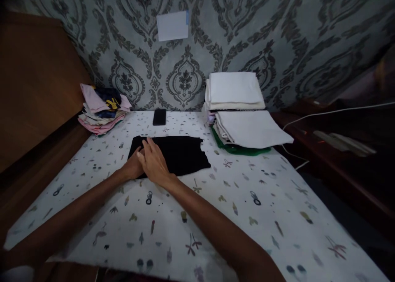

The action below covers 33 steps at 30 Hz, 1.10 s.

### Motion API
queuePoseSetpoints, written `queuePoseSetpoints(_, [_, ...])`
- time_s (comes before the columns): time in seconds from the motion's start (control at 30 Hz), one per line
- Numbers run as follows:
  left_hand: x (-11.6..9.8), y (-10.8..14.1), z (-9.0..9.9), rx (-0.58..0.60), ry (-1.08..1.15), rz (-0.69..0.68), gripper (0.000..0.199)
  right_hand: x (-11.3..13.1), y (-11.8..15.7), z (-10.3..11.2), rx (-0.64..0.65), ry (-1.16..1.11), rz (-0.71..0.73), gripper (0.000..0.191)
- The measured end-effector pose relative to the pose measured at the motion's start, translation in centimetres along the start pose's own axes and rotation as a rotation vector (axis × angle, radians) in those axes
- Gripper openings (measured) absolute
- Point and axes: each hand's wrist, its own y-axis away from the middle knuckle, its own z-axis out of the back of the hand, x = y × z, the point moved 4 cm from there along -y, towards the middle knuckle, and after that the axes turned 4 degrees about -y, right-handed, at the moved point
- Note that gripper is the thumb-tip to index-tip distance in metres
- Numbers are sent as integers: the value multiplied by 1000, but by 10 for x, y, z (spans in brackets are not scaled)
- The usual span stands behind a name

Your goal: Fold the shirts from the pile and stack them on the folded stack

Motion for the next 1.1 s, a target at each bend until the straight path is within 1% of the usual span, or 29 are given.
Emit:
queuePoseSetpoints(0.07, [0, 0, -1, 4, 21, -22, 53, -8, -10, -13, 118, 74, -129, 63])
queuePoseSetpoints(0.1, [1, 0, 1, 6, 35, -30, 53, -13, -13, -17, 152, 97, -190, 65])
queuePoseSetpoints(0.13, [3, 1, 3, 10, 53, -41, 53, -18, -15, -19, 170, 111, -237, 67])
queuePoseSetpoints(0.2, [12, 7, 10, -15, 105, -49, 49, -25, -16, -20, 170, 130, -277, 68])
queuePoseSetpoints(0.23, [19, 11, 14, -58, 131, -32, 46, -26, -15, -21, 164, 142, -274, 68])
queuePoseSetpoints(0.27, [29, 15, 19, -126, 147, 9, 44, -26, -15, -22, 154, 163, -267, 67])
queuePoseSetpoints(0.33, [51, 24, 29, -280, 137, 144, 42, -25, -13, -24, 132, 225, -249, 62])
queuePoseSetpoints(0.37, [61, 27, 33, -331, 120, 202, 43, -24, -12, -25, 127, 255, -241, 60])
queuePoseSetpoints(0.4, [69, 28, 35, -351, 101, 232, 43, -23, -12, -27, 125, 279, -232, 59])
queuePoseSetpoints(0.47, [76, 23, 34, -326, 72, 207, 44, -22, -10, -29, 125, 308, -218, 59])
queuePoseSetpoints(0.53, [76, 12, 33, -302, 56, 156, 43, -21, -9, -29, 125, 322, -207, 59])
queuePoseSetpoints(0.57, [76, 5, 33, -309, 53, 158, 43, -20, -9, -29, 125, 328, -202, 59])
queuePoseSetpoints(0.67, [82, -17, 38, -340, 62, 263, 39, -19, -8, -27, 133, 335, -191, 57])
queuePoseSetpoints(0.73, [88, -31, 42, -283, 93, 302, 30, -19, -10, -24, 129, 328, -191, 53])
queuePoseSetpoints(0.83, [96, -48, 45, -153, 146, 279, 18, -18, -17, -13, 86, 326, -176, 46])
queuePoseSetpoints(0.93, [103, -58, 44, -100, 160, 275, 17, -18, -29, -3, 24, 358, -149, 41])
queuePoseSetpoints(1.0, [106, -62, 40, -85, 155, 281, 18, -17, -37, -2, 7, 375, -103, 41])
queuePoseSetpoints(1.03, [106, -63, 38, -89, 147, 290, 17, -17, -40, -4, 19, 376, -75, 42])
queuePoseSetpoints(1.1, [106, -62, 35, -117, 120, 314, 14, -18, -44, -13, 82, 367, -47, 47])
